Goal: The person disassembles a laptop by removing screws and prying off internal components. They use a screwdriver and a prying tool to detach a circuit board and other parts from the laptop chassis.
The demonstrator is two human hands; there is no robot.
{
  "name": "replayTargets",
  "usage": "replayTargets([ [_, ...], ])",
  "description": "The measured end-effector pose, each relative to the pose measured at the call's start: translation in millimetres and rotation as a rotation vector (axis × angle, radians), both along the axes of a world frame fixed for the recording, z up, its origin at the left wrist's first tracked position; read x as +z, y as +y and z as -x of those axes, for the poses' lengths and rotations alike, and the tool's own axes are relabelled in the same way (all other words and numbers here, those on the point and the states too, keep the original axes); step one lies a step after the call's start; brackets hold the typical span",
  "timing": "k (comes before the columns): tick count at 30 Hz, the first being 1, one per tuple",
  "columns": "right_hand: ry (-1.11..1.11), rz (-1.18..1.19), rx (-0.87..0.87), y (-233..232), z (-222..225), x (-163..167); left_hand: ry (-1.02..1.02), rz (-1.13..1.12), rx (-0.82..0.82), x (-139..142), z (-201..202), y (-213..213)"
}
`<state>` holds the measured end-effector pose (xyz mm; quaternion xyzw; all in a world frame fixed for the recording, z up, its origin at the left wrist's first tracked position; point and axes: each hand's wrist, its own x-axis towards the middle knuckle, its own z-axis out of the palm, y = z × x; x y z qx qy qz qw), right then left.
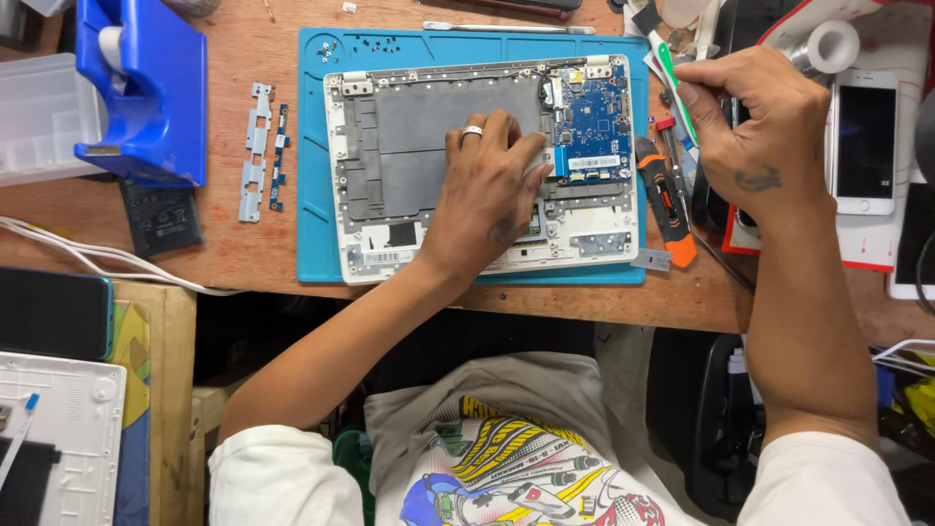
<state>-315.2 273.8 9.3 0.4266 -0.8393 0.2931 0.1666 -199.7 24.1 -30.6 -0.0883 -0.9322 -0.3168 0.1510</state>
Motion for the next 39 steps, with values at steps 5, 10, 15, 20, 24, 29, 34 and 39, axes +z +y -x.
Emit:
replayTargets([
  [5,-0.010,-0.038,-0.010,1,3,3,-0.025,-0.026,-0.013,7,1,-2],
  [10,-0.017,-0.067,-0.027,-1,5,3,-0.053,-0.027,-0.044,10,-2,-5],
  [15,-0.045,-0.069,-0.028,1,6,1,-0.008,0.010,-0.089,11,8,-19],
  [20,-0.017,-0.113,-0.065,1,10,5,0.061,0.012,-0.046,17,24,-44],
  [24,-0.067,-0.139,-0.142,1,11,12,0.011,0.079,-0.051,26,24,-67],
  [29,-0.287,-0.160,-0.236,0,9,15,0.276,0.045,-0.020,27,18,-89],
  [34,-0.140,-0.455,-0.181,-9,1,8,0.391,-0.086,0.187,18,19,-112],
  [39,-0.007,-0.551,-0.188,-17,-1,-5,0.527,-0.336,0.329,20,15,-133],
])
